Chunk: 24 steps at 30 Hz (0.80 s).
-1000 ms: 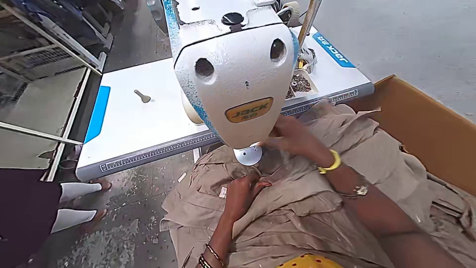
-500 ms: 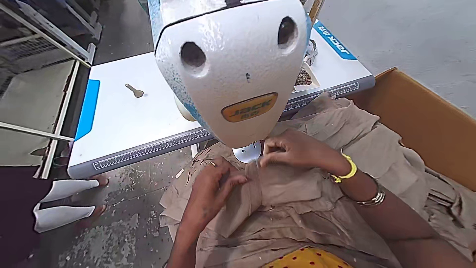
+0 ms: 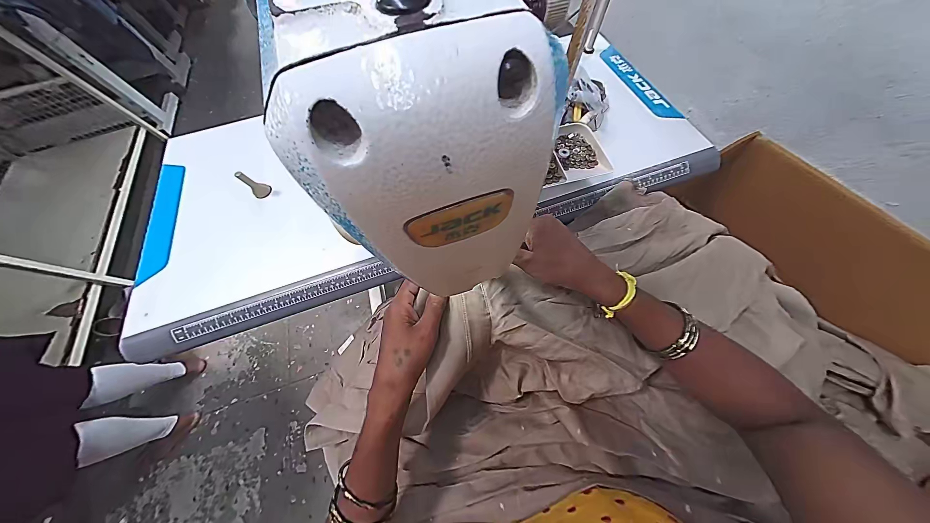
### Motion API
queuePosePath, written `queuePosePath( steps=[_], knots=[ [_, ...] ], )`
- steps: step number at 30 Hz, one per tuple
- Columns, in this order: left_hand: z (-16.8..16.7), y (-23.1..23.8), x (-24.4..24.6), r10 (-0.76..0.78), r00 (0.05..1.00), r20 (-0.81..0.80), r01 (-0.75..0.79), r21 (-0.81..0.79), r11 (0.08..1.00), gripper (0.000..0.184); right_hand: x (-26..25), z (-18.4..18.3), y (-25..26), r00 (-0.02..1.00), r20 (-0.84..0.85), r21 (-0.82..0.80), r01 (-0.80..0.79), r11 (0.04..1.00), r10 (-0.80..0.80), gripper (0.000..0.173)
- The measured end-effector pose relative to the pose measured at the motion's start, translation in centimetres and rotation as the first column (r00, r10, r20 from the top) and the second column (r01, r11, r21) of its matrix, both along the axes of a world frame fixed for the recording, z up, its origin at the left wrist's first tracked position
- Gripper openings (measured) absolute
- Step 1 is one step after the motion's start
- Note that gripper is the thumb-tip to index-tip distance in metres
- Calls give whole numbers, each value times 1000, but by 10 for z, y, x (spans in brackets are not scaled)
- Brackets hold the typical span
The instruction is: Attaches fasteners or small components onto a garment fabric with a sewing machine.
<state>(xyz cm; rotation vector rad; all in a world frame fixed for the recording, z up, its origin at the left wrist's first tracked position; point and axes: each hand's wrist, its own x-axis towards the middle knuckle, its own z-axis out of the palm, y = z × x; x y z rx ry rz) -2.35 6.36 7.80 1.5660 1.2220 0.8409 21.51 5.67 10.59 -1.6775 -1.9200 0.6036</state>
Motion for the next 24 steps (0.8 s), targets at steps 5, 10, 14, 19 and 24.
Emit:
queuePosePath(
  steps=[5, 10, 14, 19, 24],
  knots=[
    [-3, -1, 1, -9, 1000, 24, 9, 7, 1000, 15, 50, -7, 16, 948, 275, 86, 140, 986, -159, 23],
    [-2, -2, 3, -1, 999, 46, 0, 17, 1000, 15, 75, -36, 40, 888, 384, 343, 116, 932, -252, 22],
    [-4, -5, 4, 9, 1000, 30, -10, 52, 999, 15, 69, -53, 56, 850, 476, 381, 33, 924, -226, 23],
    [-5, -8, 6, 51, 997, 57, -52, 24, 998, 12, 78, -64, 57, 907, 342, 498, 45, 866, -244, 16],
    [-5, -8, 9, 53, 994, 92, -56, 33, 998, 11, 86, -63, 56, 939, 273, 495, 49, 867, -209, 17]
  ],
)
